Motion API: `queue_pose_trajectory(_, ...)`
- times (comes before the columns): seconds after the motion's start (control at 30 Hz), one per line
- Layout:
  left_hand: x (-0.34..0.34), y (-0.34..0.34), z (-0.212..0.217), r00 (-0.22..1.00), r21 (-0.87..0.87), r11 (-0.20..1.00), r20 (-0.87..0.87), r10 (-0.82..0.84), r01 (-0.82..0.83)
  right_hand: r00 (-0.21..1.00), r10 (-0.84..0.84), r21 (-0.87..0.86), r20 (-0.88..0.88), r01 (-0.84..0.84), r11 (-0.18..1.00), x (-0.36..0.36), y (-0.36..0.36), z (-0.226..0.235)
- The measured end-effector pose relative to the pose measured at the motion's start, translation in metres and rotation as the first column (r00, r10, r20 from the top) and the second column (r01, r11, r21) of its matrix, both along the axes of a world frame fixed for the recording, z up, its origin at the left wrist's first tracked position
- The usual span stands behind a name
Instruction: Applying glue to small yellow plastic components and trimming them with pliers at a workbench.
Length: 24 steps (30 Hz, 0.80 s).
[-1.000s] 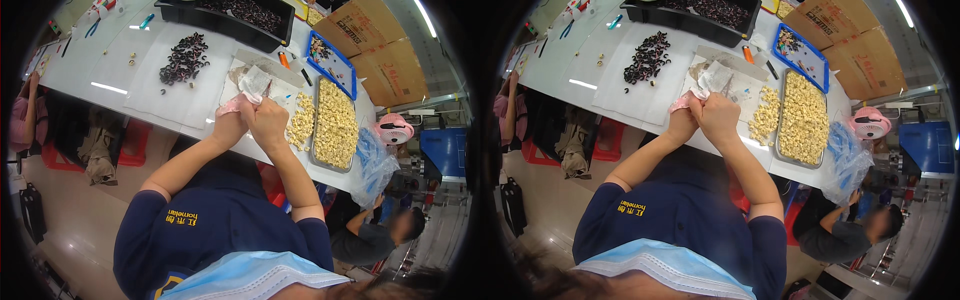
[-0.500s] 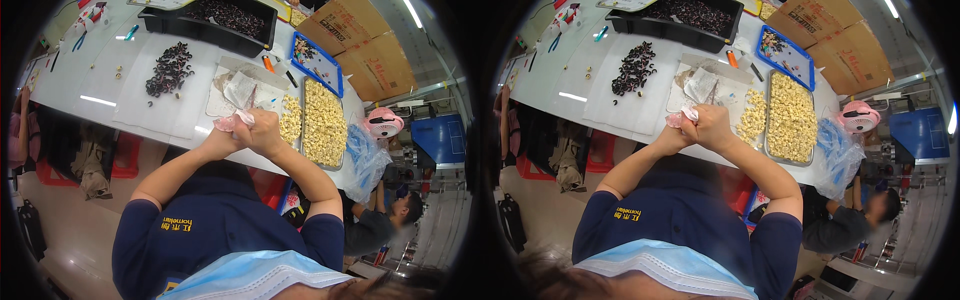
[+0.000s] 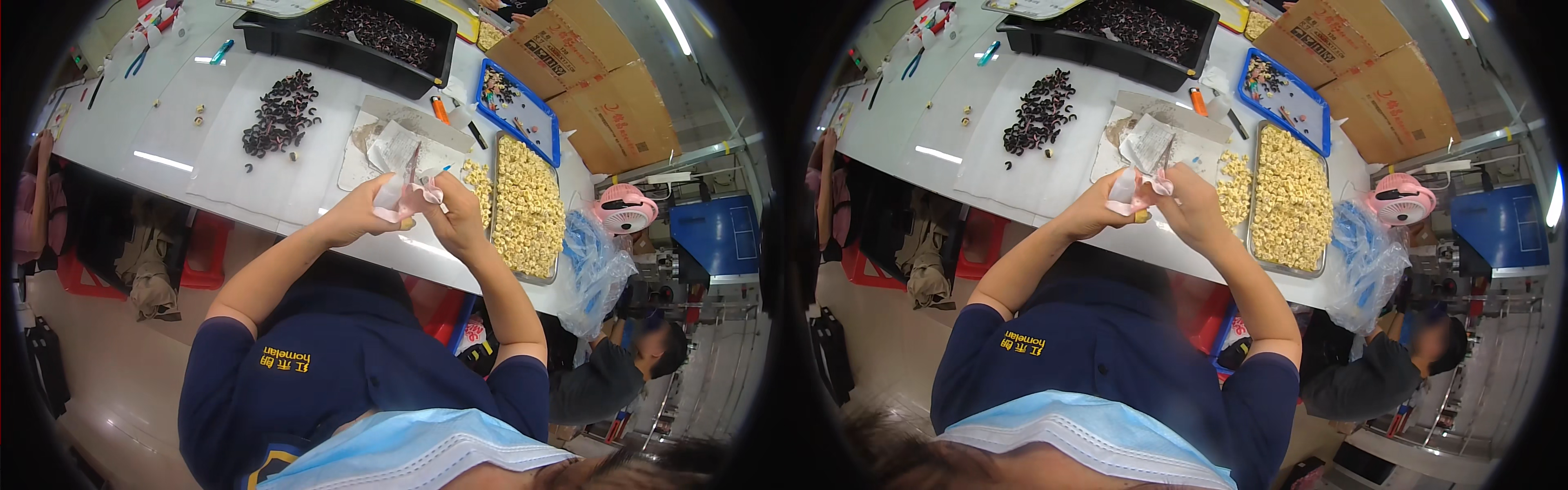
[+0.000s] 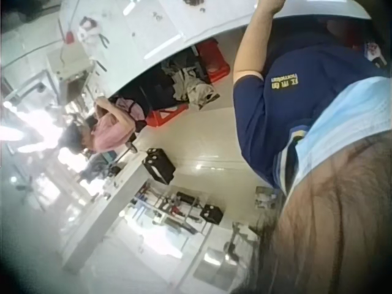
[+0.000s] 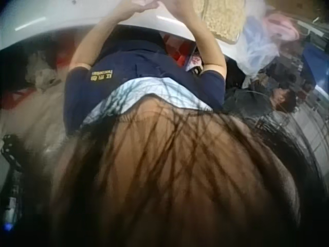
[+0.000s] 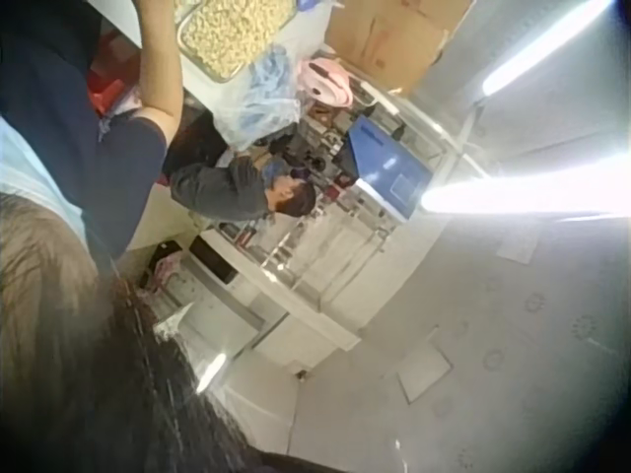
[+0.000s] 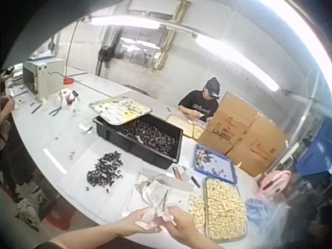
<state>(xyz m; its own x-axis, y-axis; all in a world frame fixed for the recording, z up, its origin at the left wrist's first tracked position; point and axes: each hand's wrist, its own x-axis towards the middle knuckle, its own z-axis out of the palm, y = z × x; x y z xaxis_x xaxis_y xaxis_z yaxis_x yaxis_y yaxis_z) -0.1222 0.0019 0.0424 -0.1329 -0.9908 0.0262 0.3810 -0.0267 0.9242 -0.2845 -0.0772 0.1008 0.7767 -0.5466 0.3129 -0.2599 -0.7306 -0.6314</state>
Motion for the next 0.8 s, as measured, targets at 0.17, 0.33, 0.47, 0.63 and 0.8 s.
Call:
queue_pose_trajectory(0.17, 0.002, 0.002, 0.006, 0.981, 0.123, 0.985, -0.164, -0.102, 0.123, 0.997, 0.075, -0.087, 0.008, -0.074, 0.993, -0.008, -0.014, -0.005)
queue_pose_trajectory(0.33, -0.006, 0.0, -0.005, 0.997, 0.125, 0.992, -0.069, -0.023, 0.032, 1.0, -0.001, 0.151, 0.017, -0.002, 0.989, -0.012, -0.012, -0.002)
queue_pose_trajectory(0.47, -0.003, 0.007, -0.01, 0.999, 0.152, 0.988, 0.045, -0.009, 0.003, 0.997, 0.005, 0.073, 0.073, -0.01, 0.997, -0.019, -0.021, -0.01)
queue_pose_trajectory(0.63, -0.014, 0.007, -0.008, 0.991, 0.043, 0.998, 0.126, 0.046, -0.052, 0.995, -0.082, 0.39, 0.06, 0.052, 0.919, -0.024, -0.01, -0.027)
queue_pose_trajectory(0.8, -0.027, 0.001, -0.01, 0.973, 0.038, 0.991, 0.198, 0.117, -0.127, 0.992, -0.056, 0.651, 0.112, -0.031, 0.759, -0.034, 0.003, -0.028)
